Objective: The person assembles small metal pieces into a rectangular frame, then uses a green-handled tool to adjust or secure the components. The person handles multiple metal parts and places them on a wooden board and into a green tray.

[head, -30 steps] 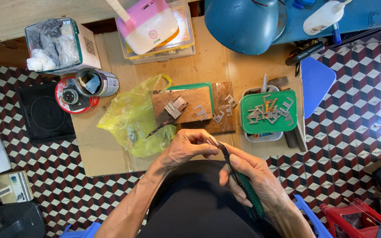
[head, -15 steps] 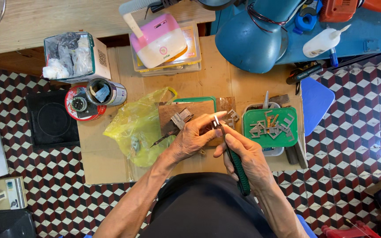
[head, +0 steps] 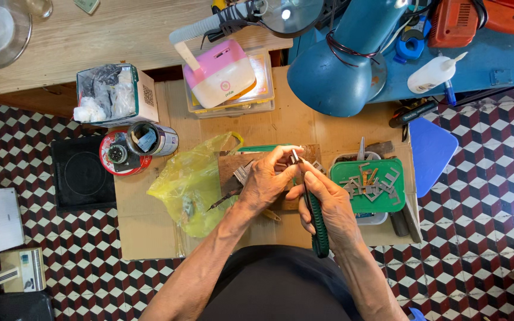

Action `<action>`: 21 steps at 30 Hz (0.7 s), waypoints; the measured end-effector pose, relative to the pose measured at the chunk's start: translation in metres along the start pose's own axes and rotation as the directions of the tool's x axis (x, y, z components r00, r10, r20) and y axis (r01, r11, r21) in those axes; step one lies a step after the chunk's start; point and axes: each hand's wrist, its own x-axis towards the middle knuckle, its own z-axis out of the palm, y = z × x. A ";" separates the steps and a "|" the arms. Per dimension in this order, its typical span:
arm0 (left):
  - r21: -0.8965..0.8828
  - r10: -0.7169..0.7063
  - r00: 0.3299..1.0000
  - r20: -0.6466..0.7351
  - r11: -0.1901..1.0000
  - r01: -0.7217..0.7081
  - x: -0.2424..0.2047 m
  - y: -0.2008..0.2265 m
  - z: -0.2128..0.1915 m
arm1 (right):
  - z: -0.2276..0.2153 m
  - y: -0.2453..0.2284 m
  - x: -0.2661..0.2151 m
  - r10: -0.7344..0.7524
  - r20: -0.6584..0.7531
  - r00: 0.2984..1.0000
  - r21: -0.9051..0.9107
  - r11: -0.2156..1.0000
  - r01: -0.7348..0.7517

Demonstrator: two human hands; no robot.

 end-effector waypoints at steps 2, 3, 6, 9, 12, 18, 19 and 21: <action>-0.036 -0.005 1.000 0.012 0.999 0.006 0.003 -0.002 -0.002 | 0.000 -0.002 0.001 0.002 -0.022 1.000 0.001 1.000 -0.002; -0.033 0.011 1.000 0.015 0.999 -0.010 0.004 -0.004 -0.002 | 0.001 -0.003 0.002 0.004 -0.014 1.000 0.010 1.000 -0.004; 0.003 0.035 0.999 0.023 0.999 -0.035 0.007 -0.011 0.000 | 0.000 -0.007 0.006 0.014 0.012 1.000 0.034 0.999 -0.015; 0.049 0.013 1.000 0.029 0.999 -0.015 0.010 -0.021 0.003 | -0.001 -0.008 0.010 0.024 0.042 0.999 0.053 0.998 -0.026; -0.053 -0.003 0.998 0.062 0.999 0.006 0.013 -0.031 0.003 | -0.002 -0.008 0.013 0.020 0.060 0.998 0.078 0.997 -0.025; -0.197 -0.033 0.988 0.154 0.978 0.063 0.015 -0.035 -0.002 | -0.003 -0.014 0.016 0.067 0.074 0.995 0.131 0.988 -0.076; -0.227 -0.044 0.985 0.168 0.970 0.082 0.016 -0.034 -0.003 | -0.003 -0.016 0.016 0.075 0.072 0.995 0.128 0.988 -0.084; -0.278 -0.076 0.979 0.190 0.952 0.127 0.016 -0.031 -0.004 | -0.002 -0.019 0.017 0.091 0.065 0.994 0.123 0.987 -0.099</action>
